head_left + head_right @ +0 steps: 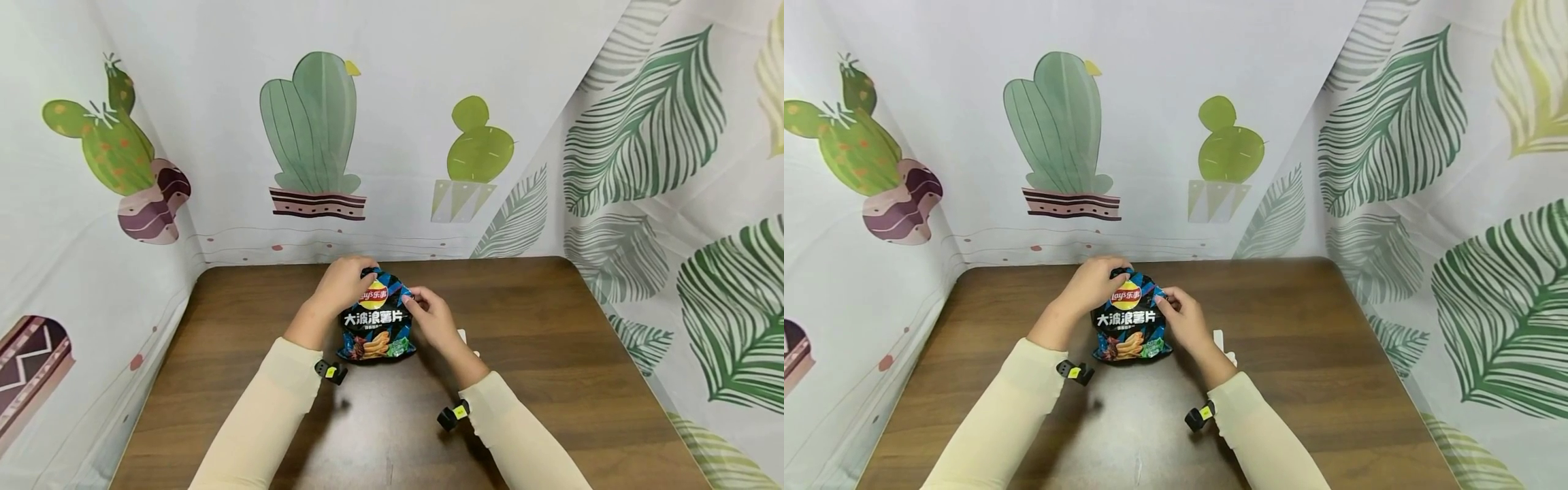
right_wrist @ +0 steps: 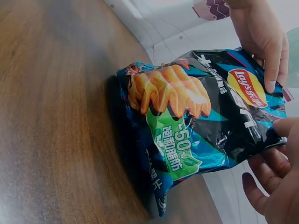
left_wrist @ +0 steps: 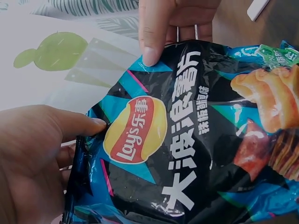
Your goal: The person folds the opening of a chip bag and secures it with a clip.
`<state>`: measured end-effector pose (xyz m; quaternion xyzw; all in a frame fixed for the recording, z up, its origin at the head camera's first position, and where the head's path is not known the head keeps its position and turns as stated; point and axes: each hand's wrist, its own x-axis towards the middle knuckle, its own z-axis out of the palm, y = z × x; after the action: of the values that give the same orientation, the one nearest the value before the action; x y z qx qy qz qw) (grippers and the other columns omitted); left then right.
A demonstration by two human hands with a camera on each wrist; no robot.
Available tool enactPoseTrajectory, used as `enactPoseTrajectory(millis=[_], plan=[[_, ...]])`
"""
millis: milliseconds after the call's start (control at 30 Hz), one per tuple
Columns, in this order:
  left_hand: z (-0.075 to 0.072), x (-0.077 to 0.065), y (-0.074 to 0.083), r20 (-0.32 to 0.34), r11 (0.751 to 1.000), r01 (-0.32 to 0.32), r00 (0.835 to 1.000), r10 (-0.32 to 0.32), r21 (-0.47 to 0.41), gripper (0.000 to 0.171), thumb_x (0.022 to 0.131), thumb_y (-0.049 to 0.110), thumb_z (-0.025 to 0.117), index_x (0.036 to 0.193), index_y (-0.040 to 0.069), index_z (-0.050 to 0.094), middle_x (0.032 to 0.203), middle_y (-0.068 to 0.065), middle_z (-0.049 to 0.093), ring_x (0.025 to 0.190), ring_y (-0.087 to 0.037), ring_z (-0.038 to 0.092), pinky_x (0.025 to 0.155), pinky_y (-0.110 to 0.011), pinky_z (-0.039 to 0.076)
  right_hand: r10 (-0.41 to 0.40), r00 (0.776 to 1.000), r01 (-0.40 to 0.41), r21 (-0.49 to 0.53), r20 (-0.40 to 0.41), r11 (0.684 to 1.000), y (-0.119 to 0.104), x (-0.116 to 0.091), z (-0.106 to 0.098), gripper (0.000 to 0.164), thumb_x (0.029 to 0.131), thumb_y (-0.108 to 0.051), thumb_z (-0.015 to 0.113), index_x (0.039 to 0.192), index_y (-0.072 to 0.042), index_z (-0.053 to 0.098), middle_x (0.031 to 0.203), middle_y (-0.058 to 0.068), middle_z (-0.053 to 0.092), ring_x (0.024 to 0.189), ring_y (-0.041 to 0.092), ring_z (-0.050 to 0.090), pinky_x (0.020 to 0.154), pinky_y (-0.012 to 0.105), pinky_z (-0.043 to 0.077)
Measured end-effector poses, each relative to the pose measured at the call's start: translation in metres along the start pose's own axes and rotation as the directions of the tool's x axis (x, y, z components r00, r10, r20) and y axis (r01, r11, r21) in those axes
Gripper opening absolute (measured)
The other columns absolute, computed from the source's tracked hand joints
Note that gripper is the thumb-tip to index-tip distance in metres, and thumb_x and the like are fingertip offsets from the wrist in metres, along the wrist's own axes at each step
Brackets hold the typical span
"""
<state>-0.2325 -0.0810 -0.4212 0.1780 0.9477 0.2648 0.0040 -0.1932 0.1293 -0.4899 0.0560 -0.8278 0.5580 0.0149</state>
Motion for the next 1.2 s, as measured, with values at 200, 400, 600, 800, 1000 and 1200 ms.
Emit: enactPoseTrajectory(millis=[200, 400, 600, 800, 1000, 1200], plan=[[0.001, 0.003, -0.006, 0.005, 0.999, -0.012, 1.000, 0.012, -0.030, 0.029, 0.103, 0.024, 0.059, 0.127, 0.012, 0.069, 0.134, -0.010, 0.067, 0.123, -0.028, 0.064, 0.103, -0.047, 0.051, -0.006, 1.000, 0.008, 0.040, -0.030, 0.999, 0.022, 0.008, 0.006, 0.022, 0.098, -0.021, 0.067, 0.112, -0.005, 0.072, 0.099, 0.013, 0.069, 0.080, 0.008, 0.057, 0.075, 0.022, 0.046], [0.001, 0.002, -0.007, -0.001, 0.999, -0.021, 1.000, 0.021, -0.038, 0.026, 0.103, 0.024, 0.059, 0.124, 0.013, 0.070, 0.130, -0.009, 0.069, 0.118, -0.027, 0.066, 0.099, -0.046, 0.053, -0.025, 0.999, 0.027, 0.057, -0.040, 0.998, 0.023, 0.008, 0.006, 0.018, 0.097, -0.021, 0.068, 0.106, -0.005, 0.072, 0.094, 0.011, 0.068, 0.080, 0.011, 0.058, 0.073, 0.022, 0.047], [0.001, 0.002, -0.007, 0.000, 0.999, -0.025, 1.000, 0.025, -0.048, 0.025, 0.103, 0.024, 0.059, 0.122, 0.012, 0.071, 0.128, -0.008, 0.070, 0.118, -0.026, 0.066, 0.099, -0.045, 0.053, -0.024, 0.999, 0.027, 0.060, -0.043, 0.998, 0.023, 0.006, 0.005, 0.016, 0.097, -0.018, 0.068, 0.104, -0.004, 0.072, 0.090, 0.008, 0.066, 0.077, 0.010, 0.056, 0.070, 0.022, 0.046], [0.001, 0.003, -0.008, -0.010, 0.998, -0.032, 0.999, 0.032, -0.050, 0.024, 0.103, 0.023, 0.059, 0.120, 0.012, 0.072, 0.127, -0.008, 0.071, 0.118, -0.026, 0.066, 0.100, -0.045, 0.052, -0.032, 0.998, 0.036, 0.081, -0.045, 0.996, 0.023, 0.007, 0.006, 0.016, 0.096, -0.015, 0.069, 0.104, -0.002, 0.072, 0.089, 0.012, 0.068, 0.074, 0.006, 0.055, 0.069, 0.020, 0.045], [0.000, 0.003, -0.009, -0.009, 0.997, -0.033, 0.999, 0.032, -0.070, 0.025, 0.103, 0.023, 0.058, 0.122, 0.012, 0.072, 0.129, -0.009, 0.070, 0.121, -0.027, 0.065, 0.102, -0.045, 0.052, -0.026, 0.998, 0.031, 0.090, -0.048, 0.995, 0.025, 0.008, 0.006, 0.016, 0.097, -0.015, 0.068, 0.104, -0.001, 0.073, 0.090, 0.016, 0.068, 0.073, 0.007, 0.053, 0.067, 0.019, 0.042], [0.000, 0.003, -0.010, -0.029, 0.997, -0.044, 0.999, 0.042, -0.067, 0.023, 0.103, 0.022, 0.060, 0.119, 0.013, 0.073, 0.129, -0.008, 0.070, 0.122, -0.026, 0.065, 0.102, -0.045, 0.052, -0.025, 0.998, 0.030, 0.084, -0.055, 0.996, 0.024, 0.008, 0.005, 0.013, 0.096, -0.013, 0.068, 0.103, -0.002, 0.072, 0.087, 0.008, 0.068, 0.073, 0.007, 0.055, 0.068, 0.020, 0.044]])
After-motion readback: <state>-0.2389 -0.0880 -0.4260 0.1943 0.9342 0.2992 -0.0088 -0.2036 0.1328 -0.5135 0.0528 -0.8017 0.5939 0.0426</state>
